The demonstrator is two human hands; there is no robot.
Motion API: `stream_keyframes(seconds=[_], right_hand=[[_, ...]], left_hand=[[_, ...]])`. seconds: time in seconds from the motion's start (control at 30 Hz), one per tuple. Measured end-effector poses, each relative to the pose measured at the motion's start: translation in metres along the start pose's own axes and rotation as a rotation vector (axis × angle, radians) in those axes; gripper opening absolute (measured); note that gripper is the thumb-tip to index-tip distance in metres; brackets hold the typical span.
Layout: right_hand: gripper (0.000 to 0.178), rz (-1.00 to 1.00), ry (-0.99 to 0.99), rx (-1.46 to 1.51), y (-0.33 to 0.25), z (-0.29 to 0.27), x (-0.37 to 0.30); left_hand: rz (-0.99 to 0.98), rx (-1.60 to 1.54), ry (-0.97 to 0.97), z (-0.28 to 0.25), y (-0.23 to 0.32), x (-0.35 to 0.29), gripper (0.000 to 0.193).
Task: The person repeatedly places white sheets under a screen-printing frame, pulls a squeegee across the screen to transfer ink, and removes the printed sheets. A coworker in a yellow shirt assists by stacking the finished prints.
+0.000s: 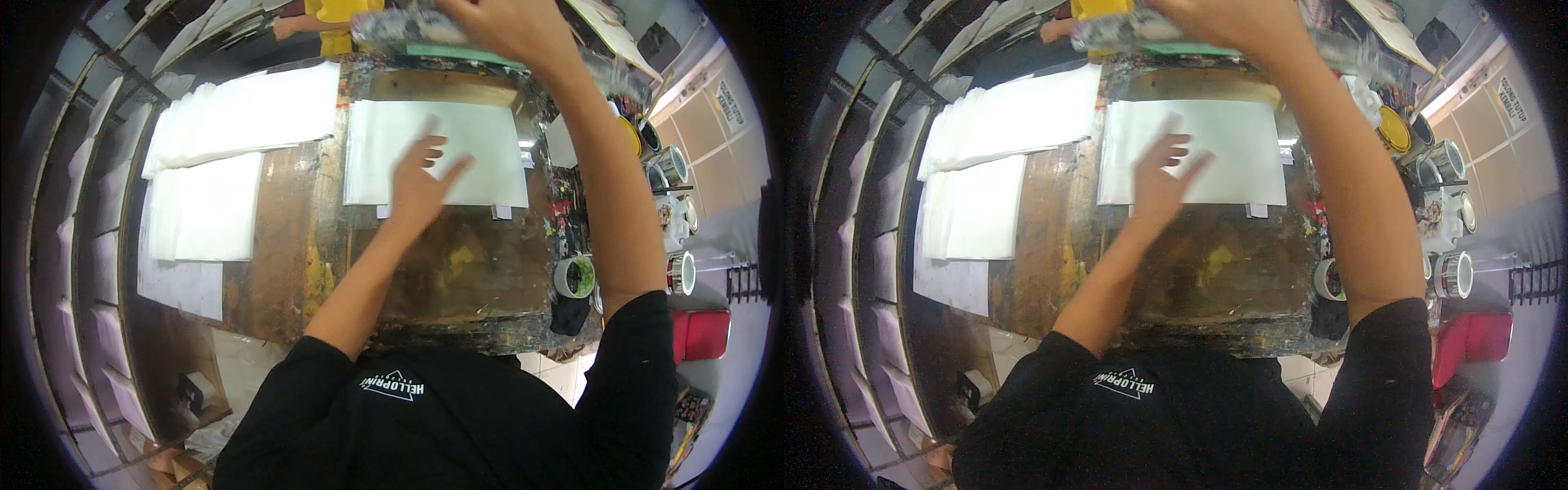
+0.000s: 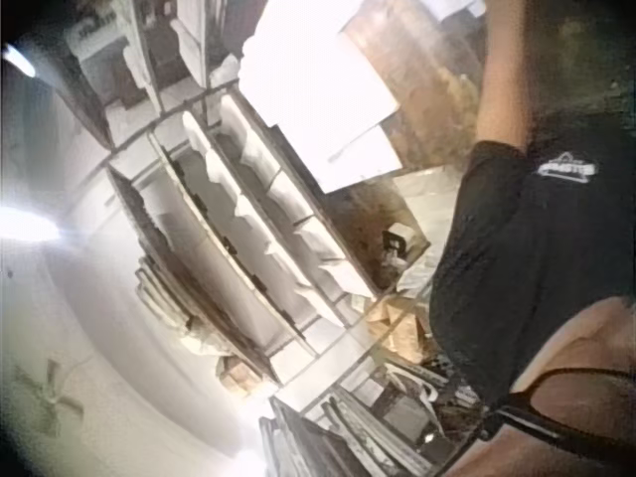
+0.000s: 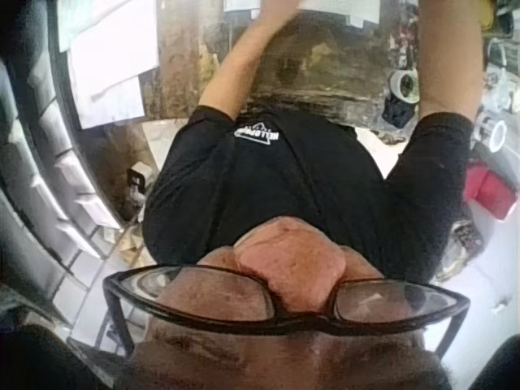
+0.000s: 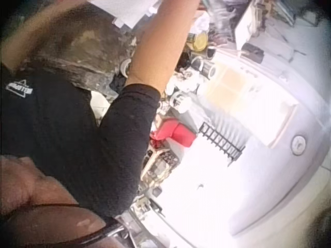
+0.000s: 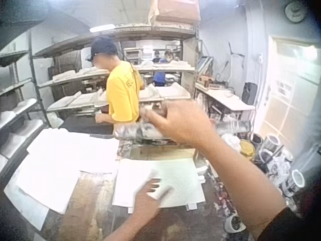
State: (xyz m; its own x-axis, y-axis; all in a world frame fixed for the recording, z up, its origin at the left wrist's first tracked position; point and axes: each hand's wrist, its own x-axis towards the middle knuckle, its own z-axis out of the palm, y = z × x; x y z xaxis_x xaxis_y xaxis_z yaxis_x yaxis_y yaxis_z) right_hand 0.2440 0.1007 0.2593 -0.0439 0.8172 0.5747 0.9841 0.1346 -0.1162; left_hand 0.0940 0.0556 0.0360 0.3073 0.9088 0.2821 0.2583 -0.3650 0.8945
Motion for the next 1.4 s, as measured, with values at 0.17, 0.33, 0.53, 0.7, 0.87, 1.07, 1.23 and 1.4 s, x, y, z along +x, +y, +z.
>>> stream_keyframes(seconds=[0.17,0.33,0.53,0.7,0.87,1.07,1.23,1.4], right_hand=[[0.056,-0.163,-0.187,-0.063,0.0,0.039,-0.083],[0.031,-0.122,-0.51,0.025,0.007,0.085,-0.177],[0.039,-0.015,-0.492,0.013,-0.013,0.116,-0.245],[0.037,0.002,-0.453,-0.074,0.003,0.16,-0.203],[0.026,-0.008,-0.356,-0.161,0.065,0.232,-0.102],[0.038,-0.024,-0.571,0.007,0.116,0.252,-0.018],[0.033,-0.027,-0.403,-0.18,0.097,0.251,-0.063],[0.03,-0.071,-0.437,-0.143,0.035,0.169,-0.145]], left_hand=[[-0.155,-0.375,-0.052,-0.1,0.048,0.002,0.11],[-0.104,0.203,0.042,-0.064,-0.041,-0.069,0.111],[0.051,0.669,0.078,-0.055,-0.073,-0.096,0.114],[0.061,0.654,0.061,-0.059,-0.078,-0.1,0.113],[0.076,0.613,0.045,-0.061,-0.073,-0.095,0.112],[0.126,0.552,0.117,-0.062,-0.067,-0.094,0.114],[0.108,0.532,0.081,-0.06,-0.065,-0.096,0.114],[0.118,0.518,0.09,-0.059,-0.068,-0.098,0.11]])
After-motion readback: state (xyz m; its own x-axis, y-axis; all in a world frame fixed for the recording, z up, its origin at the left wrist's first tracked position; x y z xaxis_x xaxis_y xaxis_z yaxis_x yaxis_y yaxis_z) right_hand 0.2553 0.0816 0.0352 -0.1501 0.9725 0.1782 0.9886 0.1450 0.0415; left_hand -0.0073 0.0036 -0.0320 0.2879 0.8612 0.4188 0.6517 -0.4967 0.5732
